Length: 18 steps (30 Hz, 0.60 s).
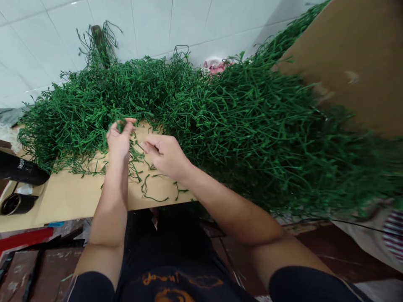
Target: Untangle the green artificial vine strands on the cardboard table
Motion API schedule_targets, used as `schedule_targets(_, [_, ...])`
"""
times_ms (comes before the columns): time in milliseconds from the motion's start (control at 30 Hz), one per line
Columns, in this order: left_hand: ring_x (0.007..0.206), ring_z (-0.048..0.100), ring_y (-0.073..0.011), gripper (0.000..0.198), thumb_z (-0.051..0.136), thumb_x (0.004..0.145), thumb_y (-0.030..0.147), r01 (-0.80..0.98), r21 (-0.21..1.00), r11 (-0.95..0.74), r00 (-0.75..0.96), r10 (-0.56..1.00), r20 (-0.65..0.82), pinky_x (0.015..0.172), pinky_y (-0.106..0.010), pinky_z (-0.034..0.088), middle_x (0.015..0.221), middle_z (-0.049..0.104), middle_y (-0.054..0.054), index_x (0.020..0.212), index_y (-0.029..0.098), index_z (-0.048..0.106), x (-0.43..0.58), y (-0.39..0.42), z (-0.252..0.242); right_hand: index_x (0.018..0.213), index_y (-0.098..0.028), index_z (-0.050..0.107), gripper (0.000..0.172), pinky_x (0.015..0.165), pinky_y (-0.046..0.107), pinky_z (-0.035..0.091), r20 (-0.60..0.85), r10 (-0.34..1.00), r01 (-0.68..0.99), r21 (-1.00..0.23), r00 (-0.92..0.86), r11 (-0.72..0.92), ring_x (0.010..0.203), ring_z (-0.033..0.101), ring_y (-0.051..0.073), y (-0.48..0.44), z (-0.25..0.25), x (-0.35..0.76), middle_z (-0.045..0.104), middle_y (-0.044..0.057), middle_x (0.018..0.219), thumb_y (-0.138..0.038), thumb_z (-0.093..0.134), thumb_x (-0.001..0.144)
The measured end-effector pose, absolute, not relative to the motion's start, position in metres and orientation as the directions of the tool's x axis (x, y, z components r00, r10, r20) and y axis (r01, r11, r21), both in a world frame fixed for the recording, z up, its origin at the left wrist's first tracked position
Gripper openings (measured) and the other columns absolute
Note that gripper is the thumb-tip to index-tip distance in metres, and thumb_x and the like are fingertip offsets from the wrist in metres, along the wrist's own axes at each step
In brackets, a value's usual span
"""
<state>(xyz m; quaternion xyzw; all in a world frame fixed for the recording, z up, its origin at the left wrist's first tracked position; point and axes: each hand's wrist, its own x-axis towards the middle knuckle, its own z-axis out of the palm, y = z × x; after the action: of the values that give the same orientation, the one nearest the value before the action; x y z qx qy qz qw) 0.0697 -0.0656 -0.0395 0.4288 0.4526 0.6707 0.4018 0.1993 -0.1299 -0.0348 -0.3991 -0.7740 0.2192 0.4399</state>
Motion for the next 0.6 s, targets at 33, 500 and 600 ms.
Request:
schedule_targets(33, [0.044,0.043,-0.0014,0.005,0.065,0.067,0.012,-0.150,0.946,-0.289,-0.378,0.900,0.215,0.042,-0.013,0.033,0.052,0.054,0.005,0.064,0.015,0.063,0.063,-0.062,-0.039,0.056,-0.017,0.037,0.029,0.051,0.023,0.027,0.561,0.763,0.425,-0.634,-0.323,0.646,0.050,0.033,0.007,-0.137,-0.032,0.201,0.036,-0.002,0.052,-0.021,0.039,0.085])
schedule_targets(500, [0.048,0.047,-0.0013,0.019,0.074,0.063,0.029,-0.278,0.958,-0.069,0.048,0.995,0.085,0.041,-0.013,0.035,0.067,0.062,0.001,0.075,0.015,0.066,0.068,-0.074,-0.033,0.102,-0.011,0.061,0.038,0.087,0.048,0.033,0.639,0.769,0.930,-0.285,0.004,0.232,0.111,0.041,0.032,-0.096,-0.010,0.277,0.055,0.017,0.112,-0.043,0.053,0.081])
schedule_targets(600, [0.051,0.050,-0.0022,0.019,0.071,0.067,0.030,-0.257,0.964,-0.061,0.081,0.993,0.085,0.044,-0.013,0.039,0.071,0.063,0.001,0.078,0.015,0.066,0.072,-0.077,-0.029,0.087,-0.013,0.061,0.022,0.076,0.033,0.038,0.465,0.832,0.739,-0.437,-0.302,0.512,0.085,0.052,0.019,-0.106,-0.029,0.222,0.060,0.010,0.087,-0.032,0.052,0.083])
